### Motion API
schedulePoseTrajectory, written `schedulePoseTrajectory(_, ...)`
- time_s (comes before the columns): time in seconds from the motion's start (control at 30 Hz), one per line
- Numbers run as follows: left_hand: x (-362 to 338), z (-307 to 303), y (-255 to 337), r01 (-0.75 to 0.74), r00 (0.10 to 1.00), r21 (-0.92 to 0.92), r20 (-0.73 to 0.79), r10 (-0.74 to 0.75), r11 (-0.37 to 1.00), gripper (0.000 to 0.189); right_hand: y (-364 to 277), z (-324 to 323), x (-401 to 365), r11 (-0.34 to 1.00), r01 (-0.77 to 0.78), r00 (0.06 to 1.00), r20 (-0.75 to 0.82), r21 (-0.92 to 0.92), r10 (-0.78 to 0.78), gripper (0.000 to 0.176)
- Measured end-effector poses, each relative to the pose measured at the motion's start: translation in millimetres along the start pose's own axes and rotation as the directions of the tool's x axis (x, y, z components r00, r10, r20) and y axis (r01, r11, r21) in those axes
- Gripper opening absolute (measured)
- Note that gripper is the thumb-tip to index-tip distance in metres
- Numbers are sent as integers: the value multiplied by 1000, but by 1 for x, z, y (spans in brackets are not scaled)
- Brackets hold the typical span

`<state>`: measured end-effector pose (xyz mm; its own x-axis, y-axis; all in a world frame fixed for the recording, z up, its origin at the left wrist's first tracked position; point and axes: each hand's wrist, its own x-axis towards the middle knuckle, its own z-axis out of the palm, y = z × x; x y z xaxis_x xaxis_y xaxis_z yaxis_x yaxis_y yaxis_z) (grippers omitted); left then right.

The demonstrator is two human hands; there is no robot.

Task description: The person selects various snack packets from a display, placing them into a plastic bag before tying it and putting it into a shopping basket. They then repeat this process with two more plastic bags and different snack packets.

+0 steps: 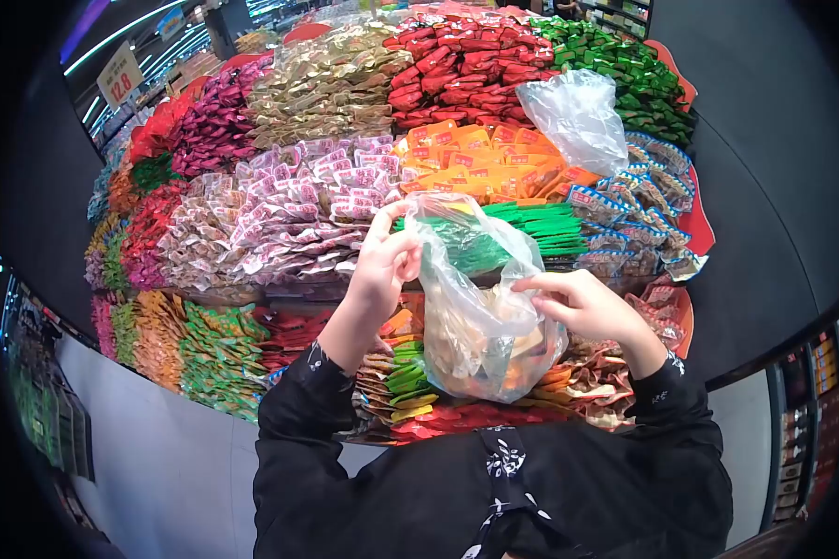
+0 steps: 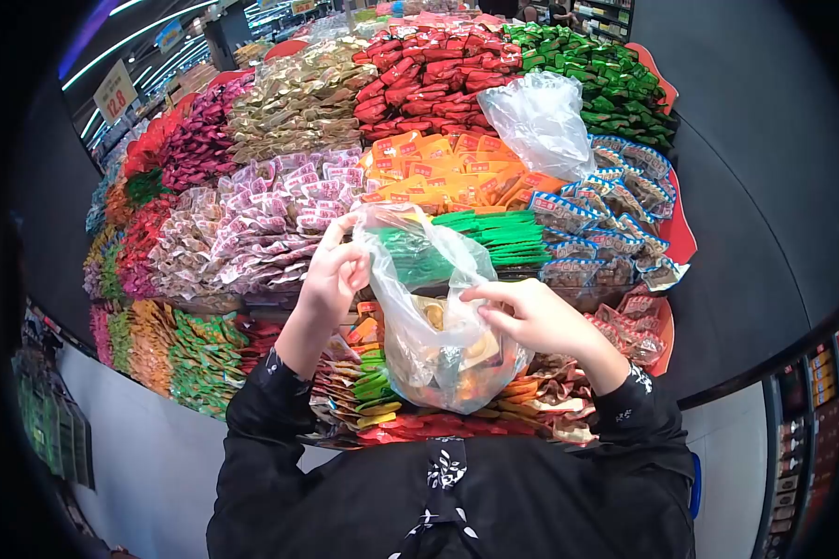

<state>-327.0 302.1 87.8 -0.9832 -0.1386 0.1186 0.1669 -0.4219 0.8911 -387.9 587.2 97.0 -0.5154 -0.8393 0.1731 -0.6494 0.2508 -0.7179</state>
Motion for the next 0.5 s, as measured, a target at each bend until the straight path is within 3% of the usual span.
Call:
schedulePoseTrajectory(0.13,2,0,29,-110,993,179,-13,114,978,43,-19,-27,12,999,41,991,126,1,-40,28)
schedulePoseTrajectory(0.23,27,10,64,-168,983,375,0,182,912,31,-45,-54,33,991,132,991,26,6,-132,28)
schedulePoseTrajectory(0.27,41,13,73,-231,971,459,53,233,858,26,-54,-64,43,997,38,999,-1,63,-38,28)
schedulePoseTrajectory(0.3,58,14,82,-291,954,534,107,279,794,21,-57,-72,57,992,121,987,-110,37,-116,28)
schedulePoseTrajectory(0.33,81,12,89,-385,919,610,183,350,692,17,-57,-85,73,995,100,982,-157,-26,-103,30)
schedulePoseTrajectory(0.37,104,10,96,-469,875,670,265,406,575,14,-52,-99,94,974,145,957,-227,-174,-183,31)
schedulePoseTrajectory(0.43,138,24,116,-540,758,827,397,518,156,13,-43,-129,137,905,158,904,-311,-395,-293,30)
schedulePoseTrajectory(0.47,160,28,122,-574,681,819,473,559,7,15,-38,-148,158,812,175,872,-294,-557,-390,33)
schedulePoseTrajectory(0.5,181,31,127,-590,598,795,550,584,-144,16,-28,-162,178,780,153,859,-308,-606,-409,37)
